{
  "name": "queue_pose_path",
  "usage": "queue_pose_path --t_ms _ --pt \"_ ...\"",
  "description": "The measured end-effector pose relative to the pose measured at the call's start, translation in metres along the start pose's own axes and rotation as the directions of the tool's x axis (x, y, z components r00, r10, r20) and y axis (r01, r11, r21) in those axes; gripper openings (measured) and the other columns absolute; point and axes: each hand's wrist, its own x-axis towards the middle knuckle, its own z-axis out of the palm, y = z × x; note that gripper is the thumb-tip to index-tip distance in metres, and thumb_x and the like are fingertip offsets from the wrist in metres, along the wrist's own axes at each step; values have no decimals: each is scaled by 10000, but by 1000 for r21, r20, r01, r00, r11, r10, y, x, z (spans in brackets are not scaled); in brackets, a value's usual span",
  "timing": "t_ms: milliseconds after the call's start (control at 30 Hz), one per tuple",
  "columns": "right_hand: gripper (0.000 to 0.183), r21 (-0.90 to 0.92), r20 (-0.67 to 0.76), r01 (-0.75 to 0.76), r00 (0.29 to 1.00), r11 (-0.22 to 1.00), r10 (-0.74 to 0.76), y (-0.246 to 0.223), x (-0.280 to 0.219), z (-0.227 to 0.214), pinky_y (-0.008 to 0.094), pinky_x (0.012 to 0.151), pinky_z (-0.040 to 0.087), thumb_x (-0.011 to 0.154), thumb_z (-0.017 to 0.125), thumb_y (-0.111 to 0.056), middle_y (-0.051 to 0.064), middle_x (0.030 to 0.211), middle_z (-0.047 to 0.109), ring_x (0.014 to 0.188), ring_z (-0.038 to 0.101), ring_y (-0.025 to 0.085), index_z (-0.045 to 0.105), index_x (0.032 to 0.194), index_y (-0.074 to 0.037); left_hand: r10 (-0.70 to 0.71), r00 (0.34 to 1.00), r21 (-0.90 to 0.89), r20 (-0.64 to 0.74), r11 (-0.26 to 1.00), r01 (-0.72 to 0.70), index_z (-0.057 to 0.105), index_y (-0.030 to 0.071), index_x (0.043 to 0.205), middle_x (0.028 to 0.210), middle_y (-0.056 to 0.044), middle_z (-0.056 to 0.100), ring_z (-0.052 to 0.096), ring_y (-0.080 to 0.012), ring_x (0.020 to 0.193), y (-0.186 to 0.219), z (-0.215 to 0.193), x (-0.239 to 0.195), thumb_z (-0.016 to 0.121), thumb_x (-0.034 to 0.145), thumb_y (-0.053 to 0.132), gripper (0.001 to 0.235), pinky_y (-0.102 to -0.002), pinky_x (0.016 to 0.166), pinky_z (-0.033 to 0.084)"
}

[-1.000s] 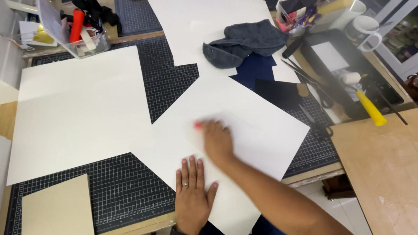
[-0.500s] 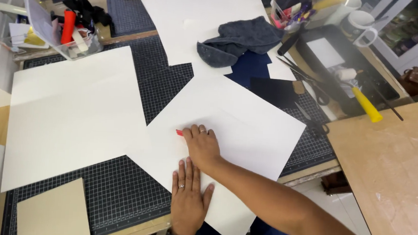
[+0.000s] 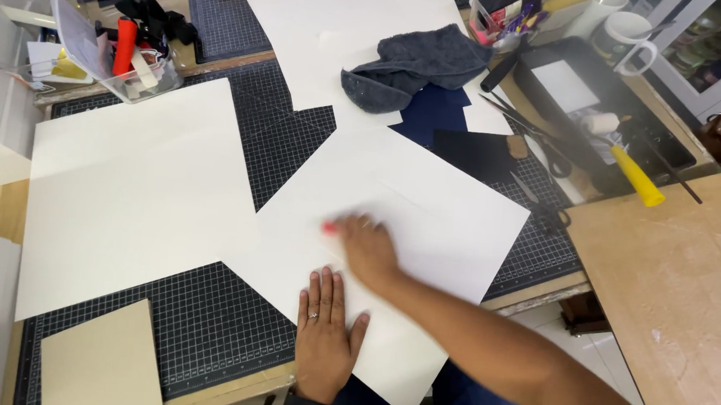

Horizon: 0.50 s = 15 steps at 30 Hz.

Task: Applying glue to a cardboard piece and mounting it onto a white sheet using a roller and scraper

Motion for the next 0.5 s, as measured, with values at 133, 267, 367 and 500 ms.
queue_pose_path --t_ms 133,267,367,500 --pt "378 -226 -297 -315 924 922 243 67 25 31 430 692 489 916 473 -121 66 1063 657 906 612 278 601 1269 -168 -16 996 -195 -83 981 0 211 -6 1609 1698 -186 207 151 -331 1591 3 -12 -2 395 1052 516 785 -464 1298 129" --pt "394 -275 -224 -145 971 950 83 -1 -31 16 398 644 458 872 541 -105 68 1003 627 835 583 263 611 1256 -162 -35 999 -178 -32 984 29 212 -19 1600 1671 -217 245 151 -333 1587 3 -8 0 325 1072 503 751 -451 1296 102" --pt "466 -64 21 -2 1000 998 3 -14 -59 -31 387 676 539 900 514 13 150 1186 649 924 642 281 552 1344 -124 -40 999 -9 25 999 40 179 13 1612 1688 -194 183 102 -306 1597 1 5 -4 218 1096 512 718 -427 1299 66" --pt "395 -325 -345 -315 917 892 199 82 -10 31 411 642 463 868 502 -114 43 1020 636 856 582 264 609 1244 -170 -45 999 -102 -22 994 42 198 -14 1603 1694 -191 198 118 -308 1596 3 -3 -4 298 1078 489 735 -443 1303 83"
